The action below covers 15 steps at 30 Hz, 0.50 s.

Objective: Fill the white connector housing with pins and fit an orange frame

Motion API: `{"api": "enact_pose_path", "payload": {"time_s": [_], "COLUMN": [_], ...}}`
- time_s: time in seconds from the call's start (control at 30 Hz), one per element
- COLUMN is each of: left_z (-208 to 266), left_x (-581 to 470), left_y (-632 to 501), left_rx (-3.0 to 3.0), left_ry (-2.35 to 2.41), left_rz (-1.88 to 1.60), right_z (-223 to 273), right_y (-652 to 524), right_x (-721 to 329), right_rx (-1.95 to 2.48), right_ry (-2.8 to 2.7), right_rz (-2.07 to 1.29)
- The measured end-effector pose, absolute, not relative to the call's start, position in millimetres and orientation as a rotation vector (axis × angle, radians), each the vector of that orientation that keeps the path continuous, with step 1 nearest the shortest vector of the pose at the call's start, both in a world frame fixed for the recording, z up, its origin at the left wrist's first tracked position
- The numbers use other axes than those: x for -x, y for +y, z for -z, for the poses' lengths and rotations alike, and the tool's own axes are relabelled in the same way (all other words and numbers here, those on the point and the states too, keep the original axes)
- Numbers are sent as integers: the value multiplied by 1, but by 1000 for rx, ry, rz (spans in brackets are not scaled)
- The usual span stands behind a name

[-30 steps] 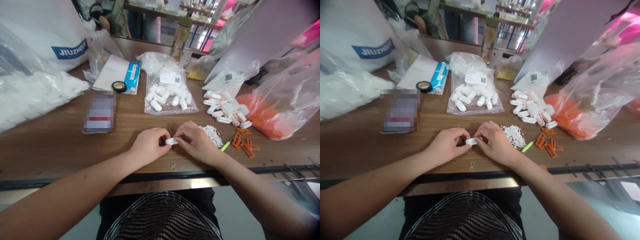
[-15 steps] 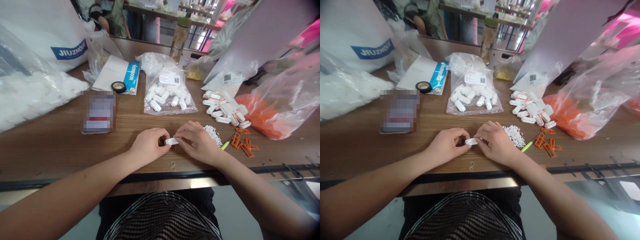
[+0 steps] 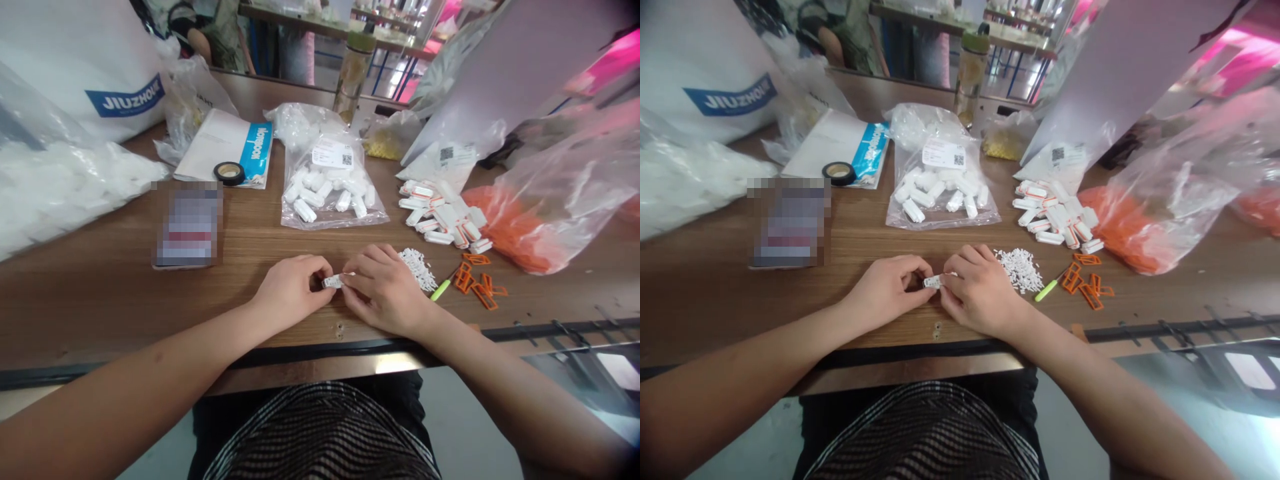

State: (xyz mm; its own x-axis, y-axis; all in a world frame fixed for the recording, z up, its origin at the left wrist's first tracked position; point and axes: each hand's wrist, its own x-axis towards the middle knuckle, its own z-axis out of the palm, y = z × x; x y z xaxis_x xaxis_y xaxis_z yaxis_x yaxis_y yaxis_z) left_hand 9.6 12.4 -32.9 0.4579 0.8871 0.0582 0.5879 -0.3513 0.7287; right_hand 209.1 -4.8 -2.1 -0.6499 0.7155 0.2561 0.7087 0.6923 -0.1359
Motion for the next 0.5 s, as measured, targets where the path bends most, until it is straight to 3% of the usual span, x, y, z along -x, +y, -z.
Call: {"api": "enact_pose_path", "payload": {"time_s": [0.23,0.5], "left_z": [32,31], "left_x": [-8,-9], "left_y": [13,14], "left_rx": [-2068,-2072], "left_ry": [1227,1241], "left_rz": [-581,-552], "right_z": [1,0], "right_y": [-3,23], "right_x": [-253,-372], "right_rx": [1171,2105], "right_ry": [-2343,-2026], "right_rz": [-263,-467]}}
